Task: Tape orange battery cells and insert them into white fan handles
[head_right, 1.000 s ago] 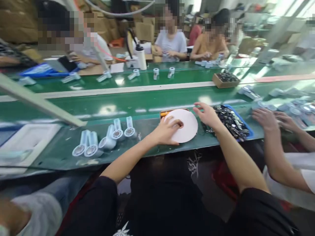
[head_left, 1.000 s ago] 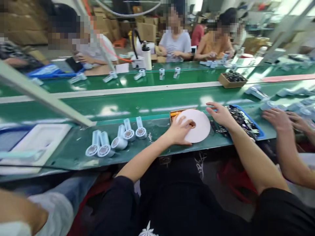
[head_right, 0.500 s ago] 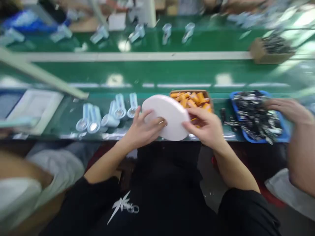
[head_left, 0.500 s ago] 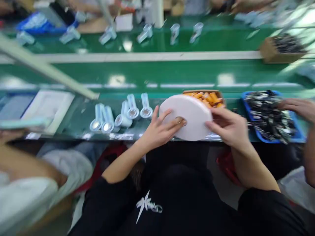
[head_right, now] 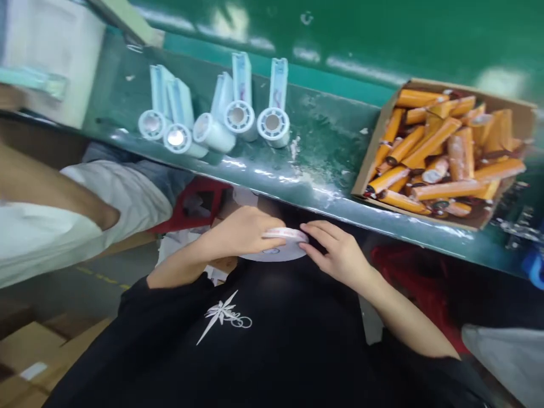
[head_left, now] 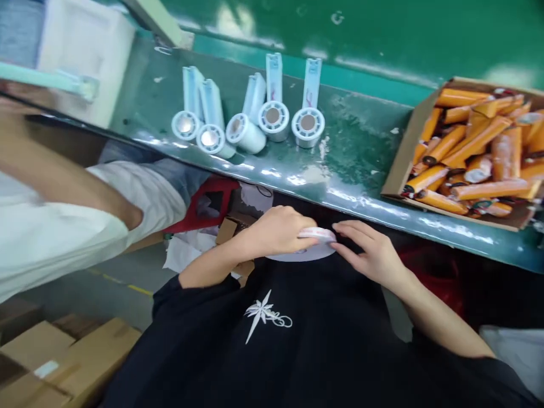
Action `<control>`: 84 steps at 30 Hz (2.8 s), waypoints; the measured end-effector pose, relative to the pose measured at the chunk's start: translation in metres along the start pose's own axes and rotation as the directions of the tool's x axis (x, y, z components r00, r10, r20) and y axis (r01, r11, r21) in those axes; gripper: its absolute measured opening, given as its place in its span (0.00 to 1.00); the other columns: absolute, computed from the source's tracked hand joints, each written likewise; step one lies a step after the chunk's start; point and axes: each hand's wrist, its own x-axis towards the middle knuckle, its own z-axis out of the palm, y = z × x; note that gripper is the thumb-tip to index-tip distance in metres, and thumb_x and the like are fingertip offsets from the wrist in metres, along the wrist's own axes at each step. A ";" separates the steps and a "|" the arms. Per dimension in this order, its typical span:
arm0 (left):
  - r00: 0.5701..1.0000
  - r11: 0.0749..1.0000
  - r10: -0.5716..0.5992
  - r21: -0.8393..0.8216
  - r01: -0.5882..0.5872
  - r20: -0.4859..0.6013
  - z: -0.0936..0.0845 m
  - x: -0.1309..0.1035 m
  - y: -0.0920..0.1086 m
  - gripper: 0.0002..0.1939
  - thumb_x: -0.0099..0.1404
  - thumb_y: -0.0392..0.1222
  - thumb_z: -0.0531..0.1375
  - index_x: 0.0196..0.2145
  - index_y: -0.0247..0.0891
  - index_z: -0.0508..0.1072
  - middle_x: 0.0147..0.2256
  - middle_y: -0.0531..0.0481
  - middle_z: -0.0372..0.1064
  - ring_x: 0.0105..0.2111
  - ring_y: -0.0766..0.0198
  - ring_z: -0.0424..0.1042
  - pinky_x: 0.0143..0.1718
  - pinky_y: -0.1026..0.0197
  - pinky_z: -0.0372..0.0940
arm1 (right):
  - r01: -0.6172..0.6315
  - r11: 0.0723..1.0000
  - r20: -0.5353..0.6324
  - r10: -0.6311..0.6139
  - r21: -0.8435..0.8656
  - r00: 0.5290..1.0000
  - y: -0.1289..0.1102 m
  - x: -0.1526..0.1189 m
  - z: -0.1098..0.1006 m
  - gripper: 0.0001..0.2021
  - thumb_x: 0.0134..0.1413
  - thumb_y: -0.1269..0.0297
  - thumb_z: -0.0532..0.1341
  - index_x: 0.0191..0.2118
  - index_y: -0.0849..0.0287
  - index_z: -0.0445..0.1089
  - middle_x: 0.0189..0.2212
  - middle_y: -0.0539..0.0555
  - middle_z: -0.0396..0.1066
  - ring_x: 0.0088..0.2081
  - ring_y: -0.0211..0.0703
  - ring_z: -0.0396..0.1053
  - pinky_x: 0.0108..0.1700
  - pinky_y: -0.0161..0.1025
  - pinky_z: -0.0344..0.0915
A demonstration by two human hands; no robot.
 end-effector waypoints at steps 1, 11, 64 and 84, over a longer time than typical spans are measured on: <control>1.000 1.000 -0.016 -0.002 0.016 0.009 0.006 0.002 -0.005 0.11 0.71 0.50 0.64 0.36 0.43 0.81 0.30 0.55 0.78 0.30 0.61 0.76 0.30 0.61 0.58 | -0.002 1.000 0.011 0.002 0.005 1.000 0.002 0.002 0.001 0.11 0.70 0.69 0.65 0.54 0.57 0.75 0.47 0.58 0.78 0.46 0.50 0.79 0.50 0.44 0.79; 0.996 0.996 -0.053 0.077 0.048 0.066 0.001 0.023 0.013 0.13 0.71 0.52 0.63 0.35 0.42 0.81 0.29 0.51 0.77 0.31 0.57 0.76 0.29 0.60 0.55 | -0.016 0.969 0.186 0.063 -0.247 0.980 -0.008 0.019 -0.022 0.07 0.69 0.71 0.60 0.41 0.62 0.76 0.36 0.55 0.77 0.33 0.45 0.76 0.35 0.40 0.71; 0.994 0.995 0.090 -0.040 -0.092 -0.059 0.035 0.006 0.009 0.10 0.66 0.41 0.62 0.27 0.42 0.77 0.29 0.56 0.75 0.31 0.63 0.73 0.32 0.54 0.54 | -0.466 0.836 0.341 0.364 0.290 0.867 -0.015 0.015 0.003 0.07 0.61 0.71 0.61 0.31 0.58 0.69 0.28 0.48 0.68 0.28 0.37 0.63 0.32 0.36 0.60; 0.937 0.933 -0.147 -0.358 0.025 -0.316 0.000 -0.076 -0.065 0.12 0.66 0.54 0.69 0.45 0.51 0.85 0.40 0.49 0.83 0.39 0.51 0.83 0.44 0.53 0.80 | -0.577 0.497 -0.121 0.816 0.648 0.566 0.055 -0.102 0.039 0.23 0.66 0.41 0.62 0.29 0.55 0.66 0.20 0.46 0.60 0.21 0.41 0.60 0.24 0.37 0.62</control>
